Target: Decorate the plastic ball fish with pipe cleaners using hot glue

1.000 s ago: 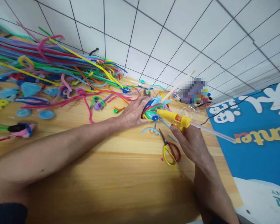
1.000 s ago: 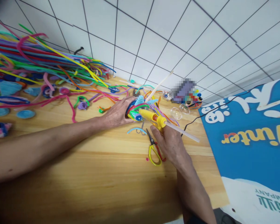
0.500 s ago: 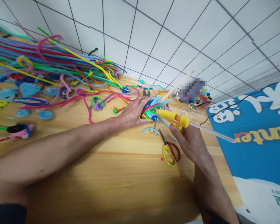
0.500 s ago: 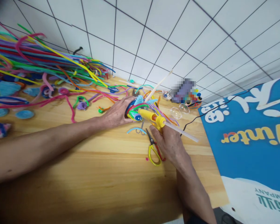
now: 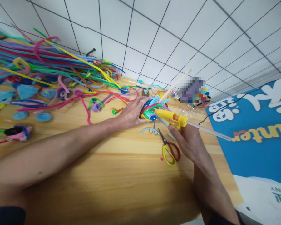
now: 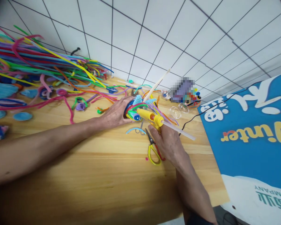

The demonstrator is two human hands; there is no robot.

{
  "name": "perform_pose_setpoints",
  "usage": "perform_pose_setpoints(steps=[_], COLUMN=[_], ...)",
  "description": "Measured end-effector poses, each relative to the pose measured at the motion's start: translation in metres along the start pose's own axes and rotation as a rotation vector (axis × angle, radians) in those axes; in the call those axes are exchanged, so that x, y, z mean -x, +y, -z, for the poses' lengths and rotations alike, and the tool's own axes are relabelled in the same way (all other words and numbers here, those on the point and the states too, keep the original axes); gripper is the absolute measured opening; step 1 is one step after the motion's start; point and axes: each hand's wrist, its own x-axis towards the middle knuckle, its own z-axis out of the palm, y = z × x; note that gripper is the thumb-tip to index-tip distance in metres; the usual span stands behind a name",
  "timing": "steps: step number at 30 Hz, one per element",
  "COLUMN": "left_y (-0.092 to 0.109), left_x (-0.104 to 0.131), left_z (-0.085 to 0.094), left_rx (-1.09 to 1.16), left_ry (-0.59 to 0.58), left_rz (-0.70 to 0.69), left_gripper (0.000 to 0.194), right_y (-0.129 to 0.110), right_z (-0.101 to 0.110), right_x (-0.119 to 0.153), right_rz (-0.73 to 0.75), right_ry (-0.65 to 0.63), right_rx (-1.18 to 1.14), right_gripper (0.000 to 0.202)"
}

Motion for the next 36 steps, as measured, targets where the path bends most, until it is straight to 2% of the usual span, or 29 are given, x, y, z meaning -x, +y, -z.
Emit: perform_pose_setpoints(steps=[14, 23, 36], left_y=[-0.0005, -0.0007, 0.0006], left_x=[0.0001, -0.0001, 0.0004], left_z=[-0.0013, -0.0009, 0.0001], left_rx=[-0.002, 0.002, -0.002], left_ry=[0.013, 0.007, 0.002], left_rz=[-0.004, 0.001, 0.009], left_gripper=[0.102, 0.1, 0.098], right_y=[-0.0008, -0.0016, 0.0011], right_z=[-0.0046, -0.0027, 0.0011], right_x=[-0.0007, 0.0006, 0.0005], right_rz=[0.049, 0.002, 0.038], right_ry=[0.006, 0.02, 0.028], right_rx=[-0.01, 0.027, 0.022], right_gripper=[0.031, 0.03, 0.028])
